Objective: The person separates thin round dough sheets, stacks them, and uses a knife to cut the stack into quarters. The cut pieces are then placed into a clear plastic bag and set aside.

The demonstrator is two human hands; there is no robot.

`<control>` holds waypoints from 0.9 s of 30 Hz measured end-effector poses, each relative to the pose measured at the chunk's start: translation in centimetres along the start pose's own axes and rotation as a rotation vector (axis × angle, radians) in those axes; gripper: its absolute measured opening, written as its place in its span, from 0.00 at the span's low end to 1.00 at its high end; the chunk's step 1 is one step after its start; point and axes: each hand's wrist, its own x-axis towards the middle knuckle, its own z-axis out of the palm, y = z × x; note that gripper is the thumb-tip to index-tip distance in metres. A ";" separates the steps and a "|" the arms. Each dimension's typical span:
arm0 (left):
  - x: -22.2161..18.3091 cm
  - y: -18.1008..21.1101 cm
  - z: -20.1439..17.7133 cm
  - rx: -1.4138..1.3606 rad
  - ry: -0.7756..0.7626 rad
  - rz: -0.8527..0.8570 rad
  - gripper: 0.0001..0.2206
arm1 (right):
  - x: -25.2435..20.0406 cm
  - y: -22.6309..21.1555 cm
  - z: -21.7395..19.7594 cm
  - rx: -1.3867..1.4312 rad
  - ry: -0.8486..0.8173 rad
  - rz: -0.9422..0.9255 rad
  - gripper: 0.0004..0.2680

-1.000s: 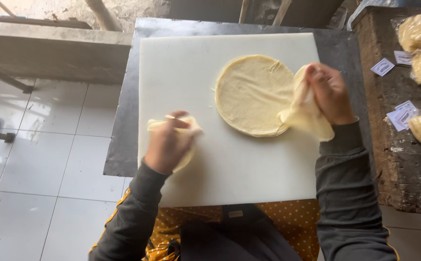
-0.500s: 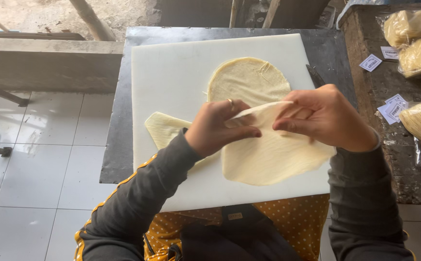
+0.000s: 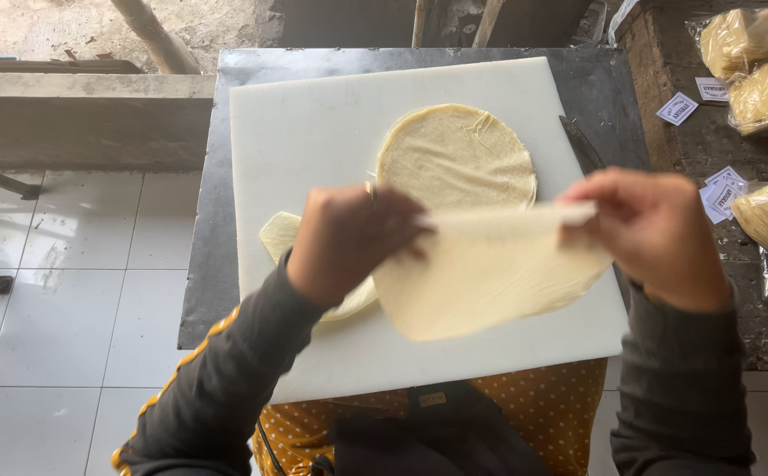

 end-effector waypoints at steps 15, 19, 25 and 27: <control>8.3 -16.0 -5.1 0.347 0.230 -0.228 0.20 | 8.2 11.9 5.0 -0.130 0.078 0.206 0.15; 8.4 -16.0 -4.2 0.405 0.288 -0.244 0.17 | 8.3 11.5 5.6 -0.195 0.204 0.205 0.11; 8.3 -16.1 -4.3 0.436 0.290 -0.193 0.20 | 7.9 11.6 5.9 -0.317 0.208 0.197 0.15; 8.2 -15.9 -4.4 0.461 0.291 -0.144 0.20 | 7.8 11.3 6.1 -0.452 0.225 0.153 0.15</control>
